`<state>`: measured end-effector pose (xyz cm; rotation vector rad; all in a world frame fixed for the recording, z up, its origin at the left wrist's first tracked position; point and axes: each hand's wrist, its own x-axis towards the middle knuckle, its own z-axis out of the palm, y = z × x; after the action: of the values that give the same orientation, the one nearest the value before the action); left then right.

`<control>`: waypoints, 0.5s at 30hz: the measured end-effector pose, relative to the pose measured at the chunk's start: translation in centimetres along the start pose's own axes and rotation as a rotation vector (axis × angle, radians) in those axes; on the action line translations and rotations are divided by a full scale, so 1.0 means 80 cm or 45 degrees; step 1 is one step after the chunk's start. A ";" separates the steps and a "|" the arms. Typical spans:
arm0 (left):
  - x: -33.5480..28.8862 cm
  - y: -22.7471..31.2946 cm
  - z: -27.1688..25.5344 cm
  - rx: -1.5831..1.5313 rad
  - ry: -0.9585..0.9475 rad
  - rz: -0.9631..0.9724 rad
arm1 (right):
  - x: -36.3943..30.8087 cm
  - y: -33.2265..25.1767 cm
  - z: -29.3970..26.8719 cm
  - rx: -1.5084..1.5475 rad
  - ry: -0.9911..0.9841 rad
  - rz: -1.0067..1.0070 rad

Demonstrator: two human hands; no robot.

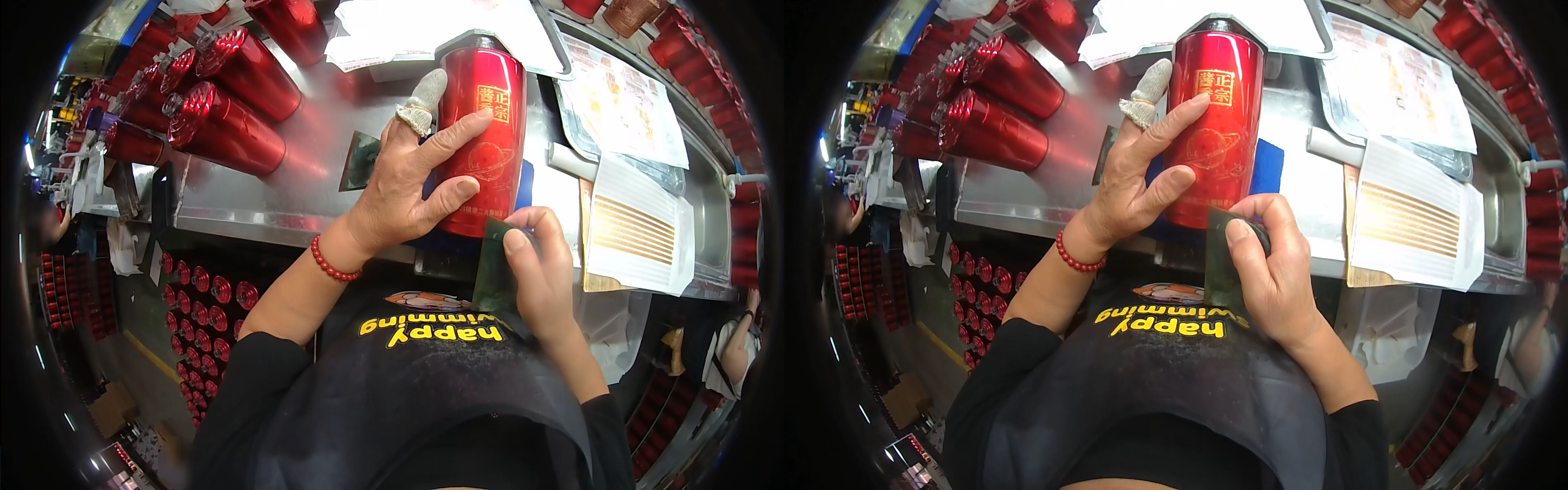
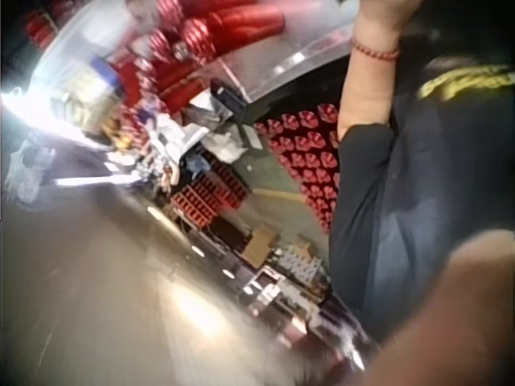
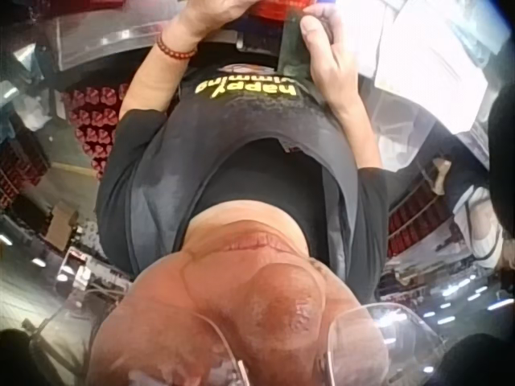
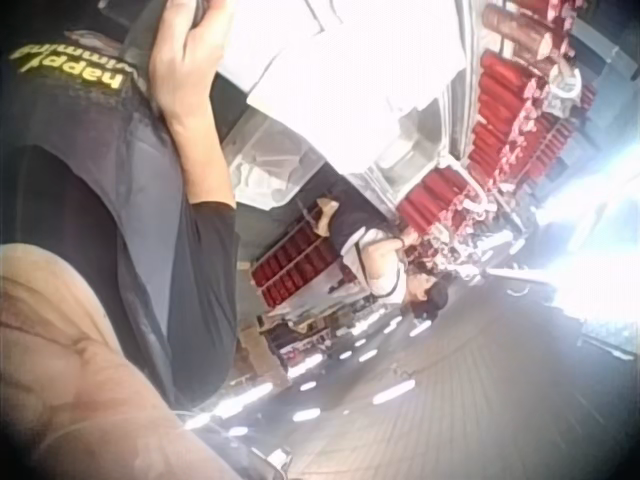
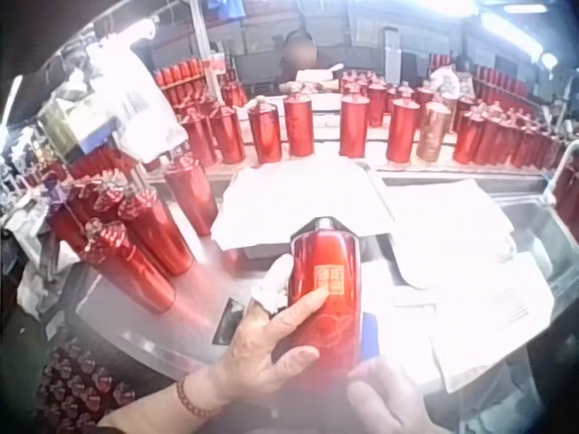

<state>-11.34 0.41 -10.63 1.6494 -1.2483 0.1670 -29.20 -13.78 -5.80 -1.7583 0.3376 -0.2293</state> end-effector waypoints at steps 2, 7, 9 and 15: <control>0.000 0.001 0.000 0.000 -0.001 -0.003 | -0.001 0.000 0.000 0.004 -0.001 0.003; 0.001 0.002 -0.001 0.013 -0.001 -0.004 | -0.001 -0.001 0.000 0.035 -0.007 0.079; 0.001 0.003 -0.001 0.009 -0.003 -0.011 | -0.002 -0.001 -0.001 0.047 -0.016 0.109; 0.005 0.005 -0.006 0.005 -0.001 -0.034 | -0.003 0.008 -0.017 -0.113 0.110 -0.228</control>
<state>-11.31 0.55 -9.90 1.6687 -1.2272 0.1522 -29.97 -15.04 -6.14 -1.8718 0.2553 -0.4256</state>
